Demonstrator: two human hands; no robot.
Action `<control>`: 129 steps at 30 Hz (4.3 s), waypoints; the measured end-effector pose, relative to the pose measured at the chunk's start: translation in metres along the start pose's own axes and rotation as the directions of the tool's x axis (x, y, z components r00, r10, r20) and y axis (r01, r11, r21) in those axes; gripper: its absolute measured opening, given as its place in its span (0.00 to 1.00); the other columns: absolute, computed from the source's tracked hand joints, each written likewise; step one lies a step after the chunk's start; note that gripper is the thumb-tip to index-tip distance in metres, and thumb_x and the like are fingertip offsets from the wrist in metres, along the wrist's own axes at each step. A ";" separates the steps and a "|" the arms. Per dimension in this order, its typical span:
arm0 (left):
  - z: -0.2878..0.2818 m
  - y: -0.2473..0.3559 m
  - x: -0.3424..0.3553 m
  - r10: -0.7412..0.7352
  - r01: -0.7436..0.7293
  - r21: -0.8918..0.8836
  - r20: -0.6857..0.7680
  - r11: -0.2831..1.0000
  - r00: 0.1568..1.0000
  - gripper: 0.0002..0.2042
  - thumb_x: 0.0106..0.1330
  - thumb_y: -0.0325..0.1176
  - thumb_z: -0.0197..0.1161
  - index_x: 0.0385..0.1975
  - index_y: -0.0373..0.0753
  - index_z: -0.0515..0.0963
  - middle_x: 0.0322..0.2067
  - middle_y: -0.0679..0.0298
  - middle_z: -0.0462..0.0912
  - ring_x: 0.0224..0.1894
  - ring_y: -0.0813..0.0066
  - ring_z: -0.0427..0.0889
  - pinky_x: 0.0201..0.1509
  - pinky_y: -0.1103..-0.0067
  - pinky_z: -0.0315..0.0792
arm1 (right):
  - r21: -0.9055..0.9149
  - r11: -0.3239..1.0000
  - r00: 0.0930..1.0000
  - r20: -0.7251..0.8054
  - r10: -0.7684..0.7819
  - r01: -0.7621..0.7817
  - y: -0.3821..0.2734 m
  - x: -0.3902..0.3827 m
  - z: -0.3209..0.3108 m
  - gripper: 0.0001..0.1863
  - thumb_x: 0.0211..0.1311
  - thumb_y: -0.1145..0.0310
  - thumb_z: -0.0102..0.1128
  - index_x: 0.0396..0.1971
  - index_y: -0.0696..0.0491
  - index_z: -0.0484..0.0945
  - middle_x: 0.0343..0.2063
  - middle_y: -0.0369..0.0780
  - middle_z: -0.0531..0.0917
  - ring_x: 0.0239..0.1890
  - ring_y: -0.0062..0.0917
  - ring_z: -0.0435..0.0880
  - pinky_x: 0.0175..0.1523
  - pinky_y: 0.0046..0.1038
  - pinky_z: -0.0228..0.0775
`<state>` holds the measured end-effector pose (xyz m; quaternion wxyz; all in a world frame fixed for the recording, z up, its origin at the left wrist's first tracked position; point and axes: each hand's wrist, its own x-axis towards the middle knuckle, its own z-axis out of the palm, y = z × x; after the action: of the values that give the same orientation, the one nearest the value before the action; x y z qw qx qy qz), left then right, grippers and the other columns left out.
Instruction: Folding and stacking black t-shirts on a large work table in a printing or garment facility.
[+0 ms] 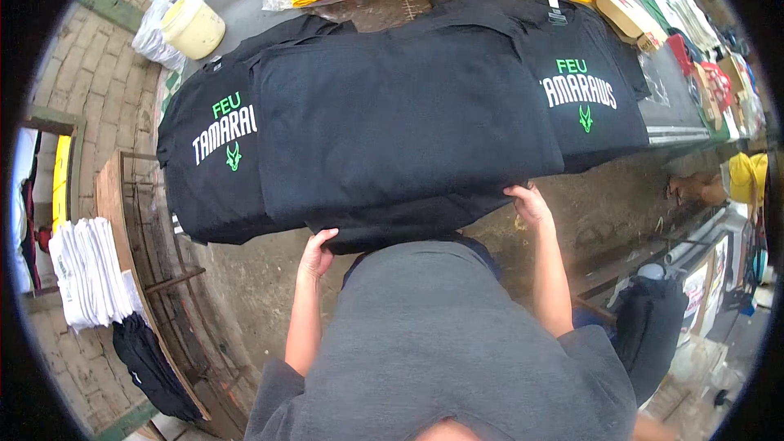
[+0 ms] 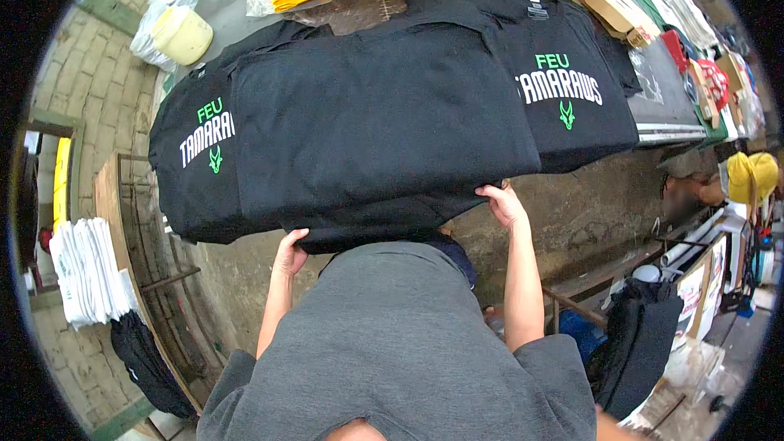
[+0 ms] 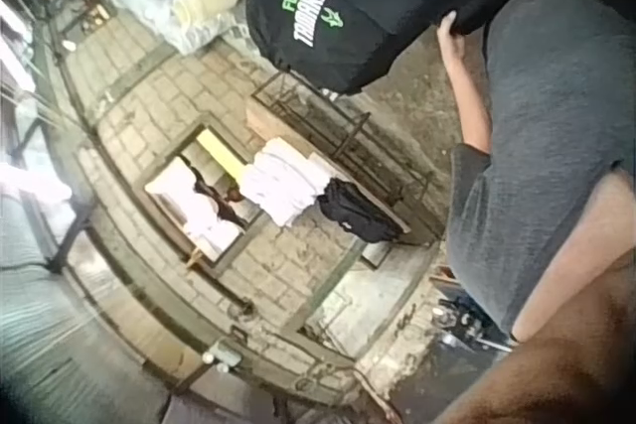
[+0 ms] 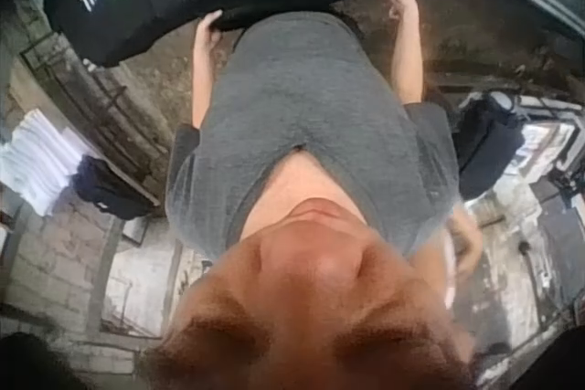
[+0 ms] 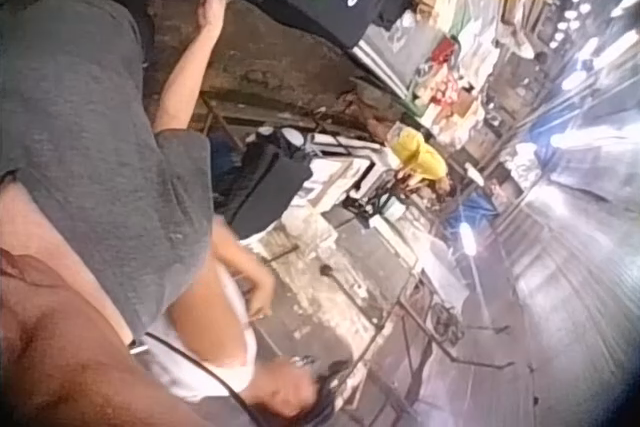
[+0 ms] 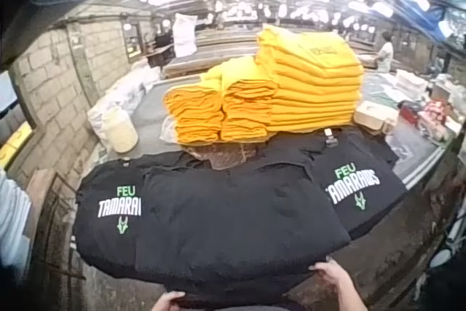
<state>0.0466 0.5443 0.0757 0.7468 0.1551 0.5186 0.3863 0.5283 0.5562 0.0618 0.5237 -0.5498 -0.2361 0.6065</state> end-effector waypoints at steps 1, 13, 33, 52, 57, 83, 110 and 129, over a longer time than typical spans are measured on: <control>0.003 0.004 -0.002 0.012 -0.013 0.036 0.017 0.999 1.000 0.21 0.53 0.34 0.66 0.46 0.32 0.75 0.43 0.62 0.80 0.47 0.71 0.76 0.56 0.76 0.66 | 0.121 0.991 0.998 0.035 0.047 -0.051 -0.002 -0.002 -0.002 0.17 0.48 0.77 0.63 0.42 0.58 0.75 0.40 0.39 0.81 0.42 0.24 0.79 0.52 0.26 0.67; -0.047 0.007 -0.028 0.034 -0.049 0.327 0.051 0.944 0.998 0.25 0.62 0.41 0.62 0.53 0.31 0.70 0.48 0.61 0.78 0.48 0.70 0.77 0.55 0.75 0.68 | -0.005 0.965 0.963 -0.057 0.262 -0.263 -0.014 -0.063 0.004 0.19 0.56 0.62 0.65 0.44 0.57 0.78 0.40 0.37 0.82 0.47 0.24 0.77 0.53 0.29 0.67; 0.057 0.175 0.050 0.505 -0.155 -0.763 0.246 0.627 0.827 0.24 0.73 0.37 0.38 0.66 0.36 0.50 0.66 0.57 0.54 0.68 0.58 0.53 0.72 0.67 0.46 | 0.478 0.737 0.877 -0.218 -0.429 0.479 -0.109 0.064 0.061 0.23 0.70 0.65 0.43 0.59 0.62 0.62 0.59 0.43 0.68 0.60 0.31 0.68 0.64 0.36 0.59; 0.036 0.030 -0.042 0.848 -0.409 0.780 -0.278 0.474 0.452 0.10 0.64 0.35 0.60 0.34 0.34 0.71 0.27 0.61 0.75 0.29 0.74 0.73 0.35 0.76 0.68 | -0.131 0.988 0.883 -0.449 -0.135 0.085 -0.047 -0.066 0.066 0.28 0.62 0.44 0.52 0.37 0.59 0.72 0.33 0.42 0.76 0.32 0.25 0.80 0.27 0.21 0.76; 0.021 0.039 -0.031 0.903 -0.288 0.922 -0.126 0.260 0.411 0.07 0.61 0.28 0.58 0.31 0.31 0.69 0.27 0.53 0.74 0.30 0.56 0.73 0.35 0.68 0.67 | 0.105 0.994 0.946 -0.322 0.021 0.013 -0.036 -0.038 0.072 0.36 0.54 0.39 0.59 0.44 0.60 0.71 0.36 0.42 0.75 0.35 0.30 0.80 0.34 0.34 0.79; 0.081 0.242 0.057 0.126 -0.024 0.644 -0.113 0.764 0.986 0.34 0.53 0.53 0.67 0.49 0.28 0.73 0.46 0.52 0.78 0.47 0.64 0.78 0.53 0.73 0.71 | -0.760 0.642 0.964 -0.086 -0.253 0.101 -0.175 0.060 0.053 0.51 0.33 0.48 0.76 0.55 0.66 0.65 0.53 0.51 0.74 0.55 0.33 0.73 0.60 0.30 0.65; 0.240 0.260 -0.026 0.333 -0.436 0.507 0.284 0.743 0.899 0.33 0.47 0.38 0.65 0.53 0.29 0.66 0.49 0.54 0.72 0.47 0.67 0.73 0.53 0.77 0.67 | 0.039 0.946 0.880 -0.380 -0.283 0.321 -0.186 -0.185 0.059 0.23 0.39 0.74 0.70 0.41 0.62 0.78 0.37 0.41 0.82 0.40 0.24 0.80 0.48 0.23 0.70; 0.618 0.156 0.081 0.134 -0.540 0.477 0.651 0.694 0.747 0.26 0.47 0.29 0.64 0.49 0.30 0.71 0.41 0.58 0.78 0.38 0.70 0.79 0.44 0.79 0.73 | -0.208 0.862 0.664 -0.564 -0.492 0.462 -0.343 -0.124 -0.222 0.24 0.35 0.76 0.71 0.39 0.64 0.77 0.33 0.43 0.83 0.33 0.26 0.82 0.43 0.26 0.75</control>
<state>0.5478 0.8103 0.3776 0.6774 0.6045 0.3302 0.2582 0.8413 0.4979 0.3465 0.6975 -0.6435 -0.2079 0.2369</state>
